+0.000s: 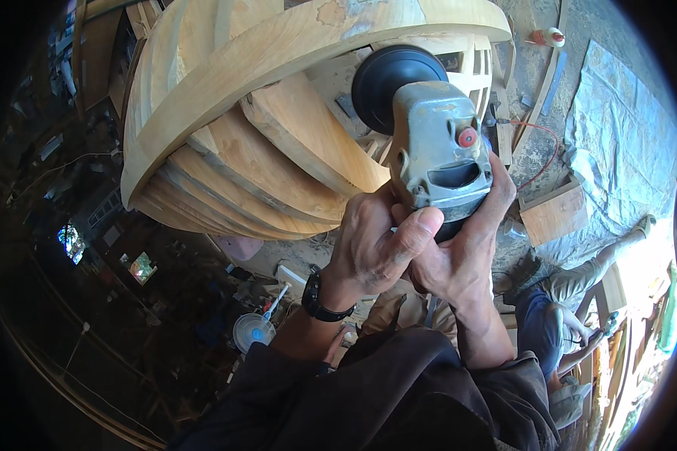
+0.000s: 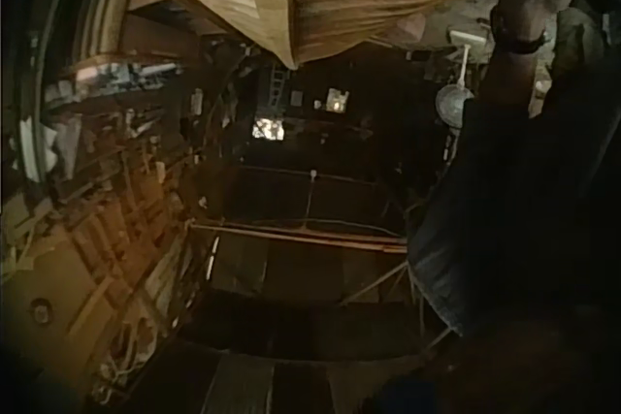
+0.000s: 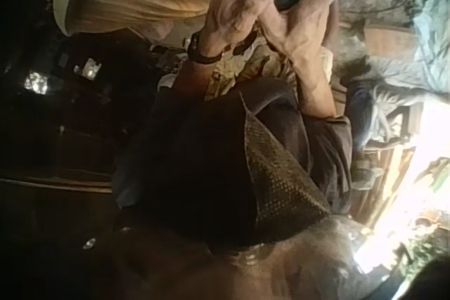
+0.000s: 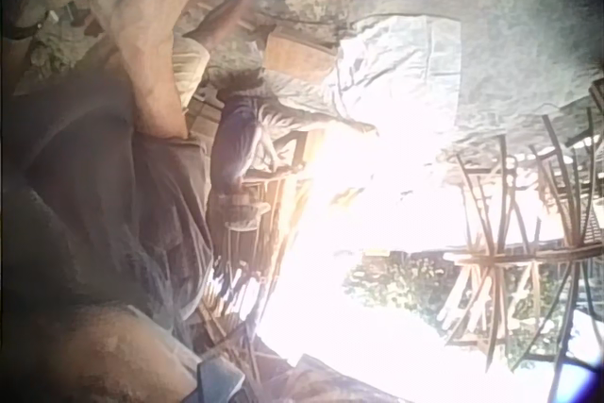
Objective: The person sands a curved wooden structure using an electric sander, holding and turning the structure to sand along its wooden ribs.
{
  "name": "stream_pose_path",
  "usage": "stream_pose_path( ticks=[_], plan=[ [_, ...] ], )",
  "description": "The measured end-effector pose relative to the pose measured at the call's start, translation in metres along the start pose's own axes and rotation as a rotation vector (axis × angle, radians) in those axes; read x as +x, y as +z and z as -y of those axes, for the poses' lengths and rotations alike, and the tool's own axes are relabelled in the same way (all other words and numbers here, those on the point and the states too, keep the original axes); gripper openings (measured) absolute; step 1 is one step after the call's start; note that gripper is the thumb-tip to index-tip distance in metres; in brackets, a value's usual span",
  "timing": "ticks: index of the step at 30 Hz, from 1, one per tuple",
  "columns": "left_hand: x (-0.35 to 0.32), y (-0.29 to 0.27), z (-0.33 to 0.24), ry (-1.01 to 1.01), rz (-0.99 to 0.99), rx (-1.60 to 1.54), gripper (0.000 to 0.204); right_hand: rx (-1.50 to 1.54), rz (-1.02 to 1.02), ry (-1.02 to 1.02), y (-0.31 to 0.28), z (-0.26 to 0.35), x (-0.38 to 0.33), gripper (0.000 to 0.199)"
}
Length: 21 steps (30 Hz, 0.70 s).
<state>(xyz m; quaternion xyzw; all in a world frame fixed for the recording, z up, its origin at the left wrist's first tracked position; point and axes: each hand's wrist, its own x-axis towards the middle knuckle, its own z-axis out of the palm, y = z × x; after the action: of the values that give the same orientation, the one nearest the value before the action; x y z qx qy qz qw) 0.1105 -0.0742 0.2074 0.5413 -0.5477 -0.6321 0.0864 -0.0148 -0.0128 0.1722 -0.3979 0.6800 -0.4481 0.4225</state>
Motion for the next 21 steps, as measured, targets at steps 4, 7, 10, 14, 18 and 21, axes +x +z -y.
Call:
stream_pose_path(
  ticks=[4, 7, 10, 14, 18, 21],
  plan=[
    [-0.006, 0.011, 0.008, 0.022, 0.005, -0.101, 0.063, -0.069, 0.082, -0.034, -0.012, 0.004, -0.001, 0.103],
    [-0.009, 0.017, 0.014, 0.056, -0.075, -0.197, 0.065, 0.013, 0.133, -0.053, -0.016, 0.003, 0.003, 0.102],
    [-0.008, 0.012, 0.016, 0.080, -0.041, -0.173, 0.063, 0.047, 0.164, -0.075, -0.016, 0.005, 0.009, 0.100],
    [-0.007, 0.013, 0.016, 0.106, -0.065, -0.202, 0.060, -0.049, 0.160, -0.087, -0.016, 0.007, 0.012, 0.099],
    [-0.007, 0.014, 0.016, 0.116, -0.079, -0.210, 0.061, -0.041, 0.160, -0.103, -0.016, 0.005, 0.012, 0.099],
    [-0.007, 0.015, 0.016, 0.106, -0.080, -0.227, 0.061, -0.034, 0.169, -0.098, -0.016, 0.004, 0.013, 0.100]
  ],
)
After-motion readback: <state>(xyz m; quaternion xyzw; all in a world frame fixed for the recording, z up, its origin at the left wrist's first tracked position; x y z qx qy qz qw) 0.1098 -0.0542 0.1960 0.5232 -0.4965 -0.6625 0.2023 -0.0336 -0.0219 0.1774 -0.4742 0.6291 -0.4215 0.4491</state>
